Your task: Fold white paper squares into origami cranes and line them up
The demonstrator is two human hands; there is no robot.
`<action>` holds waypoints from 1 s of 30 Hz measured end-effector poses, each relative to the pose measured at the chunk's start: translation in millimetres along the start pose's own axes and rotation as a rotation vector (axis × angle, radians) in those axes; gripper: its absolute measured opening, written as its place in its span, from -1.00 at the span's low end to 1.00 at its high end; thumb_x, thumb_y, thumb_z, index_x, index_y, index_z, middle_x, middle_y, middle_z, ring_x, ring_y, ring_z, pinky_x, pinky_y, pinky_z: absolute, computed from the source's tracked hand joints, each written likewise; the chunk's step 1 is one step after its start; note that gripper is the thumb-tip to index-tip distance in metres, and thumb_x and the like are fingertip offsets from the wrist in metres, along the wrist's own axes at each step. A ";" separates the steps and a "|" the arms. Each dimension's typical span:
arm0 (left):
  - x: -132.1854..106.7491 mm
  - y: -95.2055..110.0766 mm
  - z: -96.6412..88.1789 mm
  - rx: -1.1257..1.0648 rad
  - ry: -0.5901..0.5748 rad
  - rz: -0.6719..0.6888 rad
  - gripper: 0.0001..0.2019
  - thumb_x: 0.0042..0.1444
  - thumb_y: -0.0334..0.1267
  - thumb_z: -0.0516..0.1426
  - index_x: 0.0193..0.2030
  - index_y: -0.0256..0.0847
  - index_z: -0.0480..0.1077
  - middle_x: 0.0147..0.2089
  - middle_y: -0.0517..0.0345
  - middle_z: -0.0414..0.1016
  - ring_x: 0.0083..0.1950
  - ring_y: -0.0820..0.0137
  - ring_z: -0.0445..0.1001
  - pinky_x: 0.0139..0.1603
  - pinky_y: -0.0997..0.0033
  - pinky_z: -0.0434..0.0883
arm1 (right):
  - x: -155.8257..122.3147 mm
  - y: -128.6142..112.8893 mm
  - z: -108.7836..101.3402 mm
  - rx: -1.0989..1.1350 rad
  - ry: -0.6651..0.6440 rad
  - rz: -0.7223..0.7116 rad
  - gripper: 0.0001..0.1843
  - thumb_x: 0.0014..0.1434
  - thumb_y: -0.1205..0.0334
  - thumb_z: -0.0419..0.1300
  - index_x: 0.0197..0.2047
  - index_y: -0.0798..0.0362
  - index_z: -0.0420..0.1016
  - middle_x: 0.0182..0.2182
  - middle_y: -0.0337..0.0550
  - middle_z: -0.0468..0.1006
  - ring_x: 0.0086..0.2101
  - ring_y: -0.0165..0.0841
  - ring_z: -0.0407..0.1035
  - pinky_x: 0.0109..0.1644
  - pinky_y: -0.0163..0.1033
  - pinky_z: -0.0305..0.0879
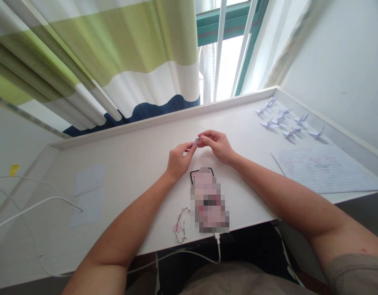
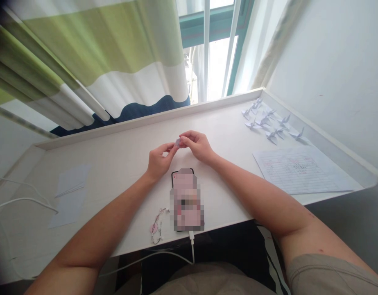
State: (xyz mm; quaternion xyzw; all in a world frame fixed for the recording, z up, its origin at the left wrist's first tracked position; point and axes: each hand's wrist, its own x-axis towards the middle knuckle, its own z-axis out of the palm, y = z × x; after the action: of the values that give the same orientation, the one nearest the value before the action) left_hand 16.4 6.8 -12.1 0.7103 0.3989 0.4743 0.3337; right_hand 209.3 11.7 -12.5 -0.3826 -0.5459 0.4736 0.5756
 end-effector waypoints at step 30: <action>0.8 12.2 6.2 -0.430 -0.033 -0.295 -0.49 0.16 0.26 0.39 -0.23 -0.25 0.62 -0.23 -0.06 0.76 -0.16 0.17 0.77 -0.23 0.25 0.66 | -7.1 -5.7 6.7 -0.168 0.064 -0.104 -0.56 0.14 -0.22 0.50 -0.14 -0.07 0.61 -0.34 -0.19 0.64 -0.29 -0.26 0.56 -0.09 0.02 0.61</action>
State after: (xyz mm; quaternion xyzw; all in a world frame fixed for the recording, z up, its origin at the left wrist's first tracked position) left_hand 25.5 1.3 -3.4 0.5650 0.3828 0.4824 0.5491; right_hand 203.7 2.9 -8.2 -0.4155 -0.5842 0.3831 0.5825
